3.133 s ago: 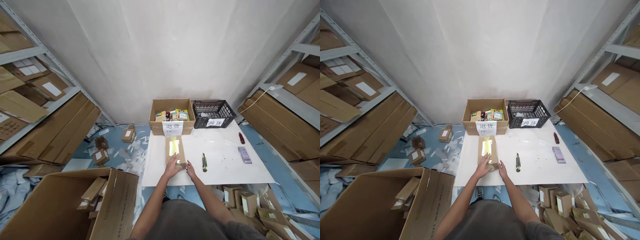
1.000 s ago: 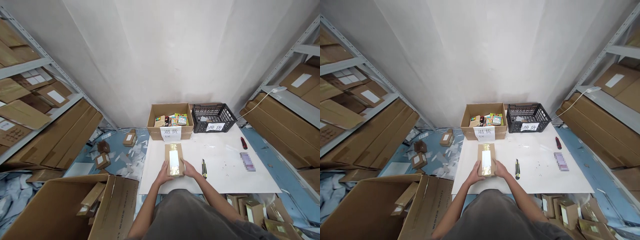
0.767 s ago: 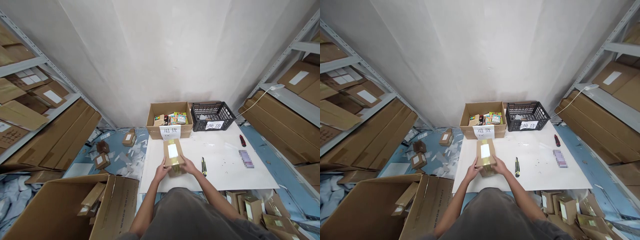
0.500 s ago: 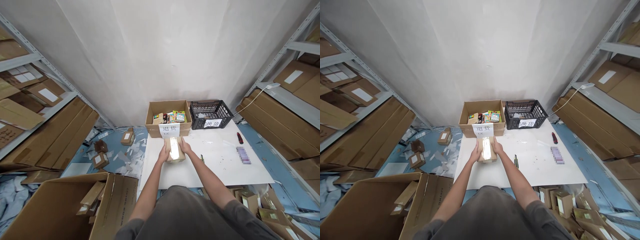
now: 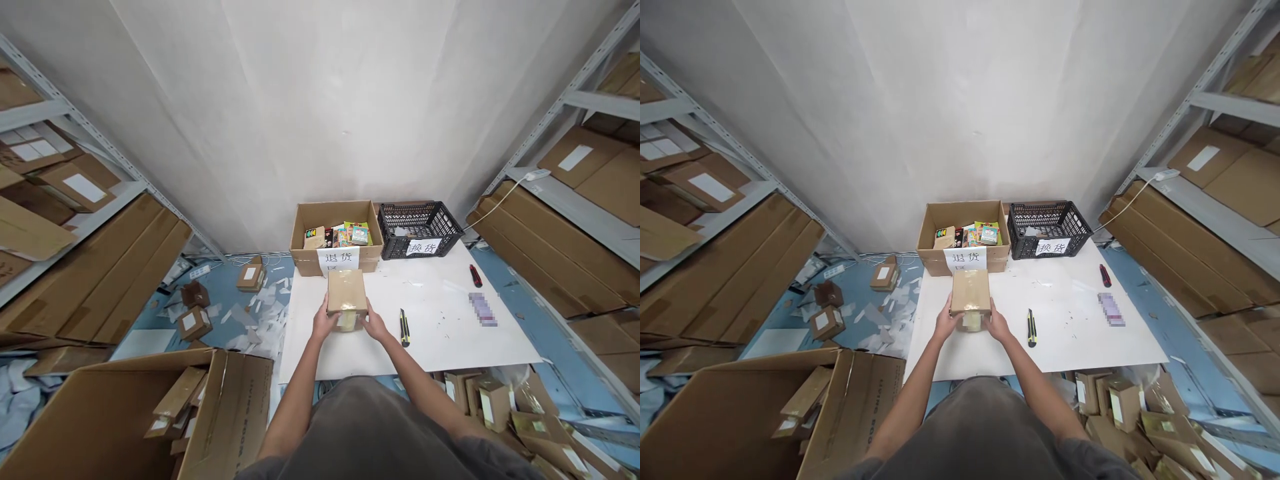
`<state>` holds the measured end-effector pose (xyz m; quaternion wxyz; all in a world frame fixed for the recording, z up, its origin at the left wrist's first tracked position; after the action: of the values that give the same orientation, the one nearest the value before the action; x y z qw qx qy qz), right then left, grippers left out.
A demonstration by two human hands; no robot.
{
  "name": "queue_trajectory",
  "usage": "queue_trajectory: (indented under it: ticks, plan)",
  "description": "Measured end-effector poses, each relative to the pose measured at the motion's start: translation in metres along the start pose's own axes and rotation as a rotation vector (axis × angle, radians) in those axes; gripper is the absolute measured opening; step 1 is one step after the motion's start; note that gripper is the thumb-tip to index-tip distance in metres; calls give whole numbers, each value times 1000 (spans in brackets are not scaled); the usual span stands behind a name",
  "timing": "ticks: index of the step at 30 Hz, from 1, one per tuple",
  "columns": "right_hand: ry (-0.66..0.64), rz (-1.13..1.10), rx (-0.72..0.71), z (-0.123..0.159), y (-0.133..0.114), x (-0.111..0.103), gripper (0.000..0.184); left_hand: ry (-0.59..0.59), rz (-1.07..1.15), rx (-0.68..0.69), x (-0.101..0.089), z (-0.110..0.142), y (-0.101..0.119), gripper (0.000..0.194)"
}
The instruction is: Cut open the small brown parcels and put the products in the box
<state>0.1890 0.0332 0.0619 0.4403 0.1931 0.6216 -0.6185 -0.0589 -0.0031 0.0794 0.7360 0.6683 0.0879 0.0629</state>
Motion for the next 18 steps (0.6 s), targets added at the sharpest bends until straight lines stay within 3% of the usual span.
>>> queue_trajectory:
  ticks: [3,6,8,12,15,18]
  plan:
    - [86,-2,27,-9,-11,-17,82,35,71,11,-6,-20,18,94]
    - [60,16,20,-27,-20,-25,77,-111,73,6,4,-34,20,94]
    - [-46,51,18,-35,-20,-14,76,-183,-43,-77,13,-32,4,99]
    - [-208,117,41,-29,-12,19,71,-182,-299,-196,15,-16,-26,96]
    - [-188,187,98,-17,-1,25,71,-198,-493,-187,2,-12,-23,91]
    - [-152,227,95,-7,15,17,71,-340,-728,-138,-11,-23,-6,102]
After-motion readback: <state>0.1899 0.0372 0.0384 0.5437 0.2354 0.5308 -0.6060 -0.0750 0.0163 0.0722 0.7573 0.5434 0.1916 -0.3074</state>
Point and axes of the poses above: each hand's wrist, its own z-axis away from the middle knuckle, its own x-axis out of the palm, y = z × x, the point moved 6 cm from there along -z, towards the middle knuckle, and after that the axes turned 15 degrees about z, right-handed, at the moved point
